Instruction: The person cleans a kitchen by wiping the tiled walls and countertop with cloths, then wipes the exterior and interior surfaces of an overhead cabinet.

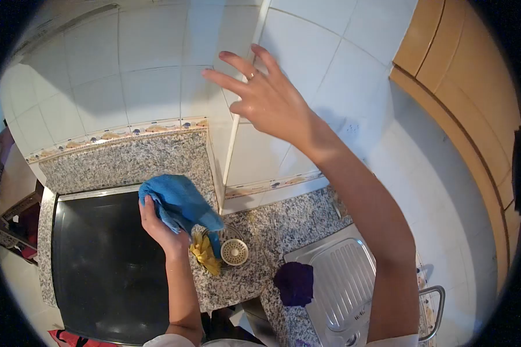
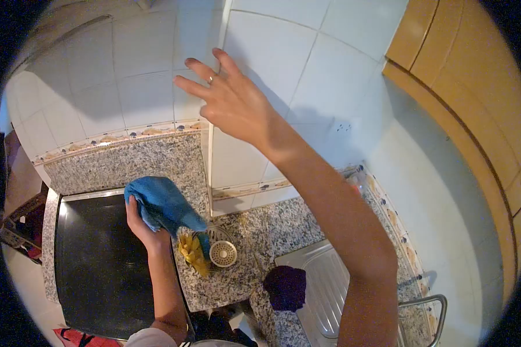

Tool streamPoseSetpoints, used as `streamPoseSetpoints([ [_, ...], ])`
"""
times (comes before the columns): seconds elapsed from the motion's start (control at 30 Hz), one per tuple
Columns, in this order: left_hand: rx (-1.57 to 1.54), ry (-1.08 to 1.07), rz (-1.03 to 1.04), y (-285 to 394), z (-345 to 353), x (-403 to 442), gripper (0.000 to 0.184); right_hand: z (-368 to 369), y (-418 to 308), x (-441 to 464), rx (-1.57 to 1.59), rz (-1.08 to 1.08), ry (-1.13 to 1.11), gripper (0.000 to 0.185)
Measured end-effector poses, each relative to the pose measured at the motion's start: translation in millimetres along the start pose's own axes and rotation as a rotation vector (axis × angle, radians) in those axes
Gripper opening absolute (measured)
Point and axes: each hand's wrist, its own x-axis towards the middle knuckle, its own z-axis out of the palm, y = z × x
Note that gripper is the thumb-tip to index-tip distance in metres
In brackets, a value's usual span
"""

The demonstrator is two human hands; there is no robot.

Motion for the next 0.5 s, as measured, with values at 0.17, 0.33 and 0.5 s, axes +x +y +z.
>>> streamPoseSetpoints([
  [0.17,0.030,0.039,0.042,4.1,-34.5,15.1,0.031,-44.0,-5.3,-22.7,0.533,0.316,0.281,0.007],
  [0.33,-0.054,0.068,0.012,24.0,-60.2,26.9,0.033,-163.8,-45.1,-172.1,0.937,0.959,0.088,0.014],
  [0.5,-0.138,0.058,-0.126,47.5,-73.5,18.9,0.035,-350.2,-214.0,-460.9,1.523,1.897,0.891,0.039],
])
